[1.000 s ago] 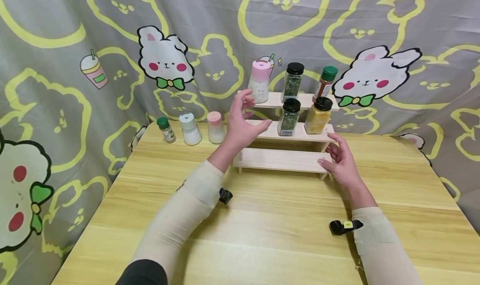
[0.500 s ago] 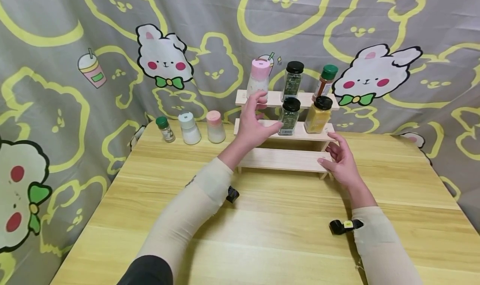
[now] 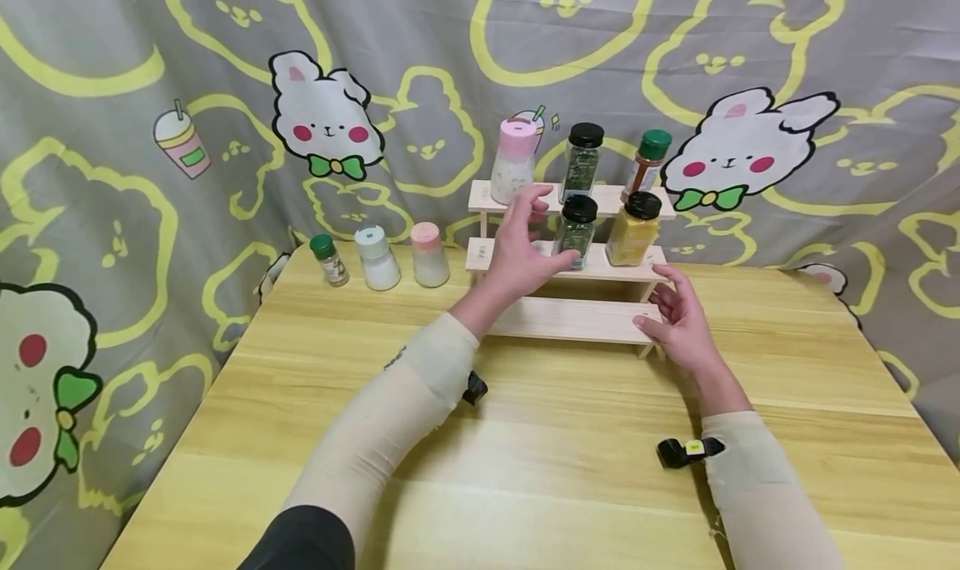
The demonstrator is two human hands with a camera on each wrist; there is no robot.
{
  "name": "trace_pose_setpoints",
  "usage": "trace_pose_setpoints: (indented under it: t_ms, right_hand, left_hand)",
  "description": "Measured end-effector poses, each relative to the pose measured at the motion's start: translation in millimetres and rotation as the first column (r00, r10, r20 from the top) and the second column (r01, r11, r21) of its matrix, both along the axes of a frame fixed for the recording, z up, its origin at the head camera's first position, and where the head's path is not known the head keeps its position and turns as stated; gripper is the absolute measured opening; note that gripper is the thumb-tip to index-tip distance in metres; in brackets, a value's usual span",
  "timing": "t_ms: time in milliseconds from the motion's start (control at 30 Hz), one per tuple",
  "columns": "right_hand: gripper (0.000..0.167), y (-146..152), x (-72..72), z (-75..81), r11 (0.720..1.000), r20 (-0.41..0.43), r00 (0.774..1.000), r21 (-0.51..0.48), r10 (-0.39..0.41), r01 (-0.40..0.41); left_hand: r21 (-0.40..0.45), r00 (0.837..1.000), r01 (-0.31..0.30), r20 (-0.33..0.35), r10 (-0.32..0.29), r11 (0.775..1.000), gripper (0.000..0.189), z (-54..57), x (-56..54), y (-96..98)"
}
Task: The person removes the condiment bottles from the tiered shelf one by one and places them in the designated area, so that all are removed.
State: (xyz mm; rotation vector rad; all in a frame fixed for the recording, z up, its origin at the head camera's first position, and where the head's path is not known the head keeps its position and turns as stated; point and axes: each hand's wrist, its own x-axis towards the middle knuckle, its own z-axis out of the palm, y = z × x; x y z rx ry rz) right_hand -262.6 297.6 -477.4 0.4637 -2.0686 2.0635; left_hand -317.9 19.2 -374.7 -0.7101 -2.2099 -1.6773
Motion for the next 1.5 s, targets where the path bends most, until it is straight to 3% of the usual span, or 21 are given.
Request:
trace_pose_setpoints:
  t_ms: [500, 667, 1200, 1500]
  right_hand:
    - [0.085, 0.7, -1.1, -2.5, 1.0, -0.001, 1.0, 0.023, -0.007, 0.007]
    - [0.085, 0.8, -1.4, -2.4, 1.0, -0.003, 1.0, 0.019, -0.009, 0.009]
    - [0.084, -1.6, 0.0, -0.5, 1.0, -0.015, 1.0, -0.004, -0.001, 0.001]
    - [0.084, -1.5, -0.6, -0.6, 1.0, -0.016, 1.0, -0.003, 0.0, 0.0]
  left_hand:
    - [-0.051, 1.0, -0.002, 0.007, 0.002, 0.999, 0.088, -11.7, -4.6, 12.6]
    - [-0.069, 1.0, -0.002, -0.028, 0.001, 0.998, 0.087, -12.7, -4.9, 16.6]
    - [-0.058, 0.99, -0.093, -0.11, 0.086, 0.994, 0.085, -17.6, -5.9, 25.2]
    - [-0.107, 0.986, -0.141, -0.105, 0.13, 0.984, 0.086, -17.7, -4.4, 27.6]
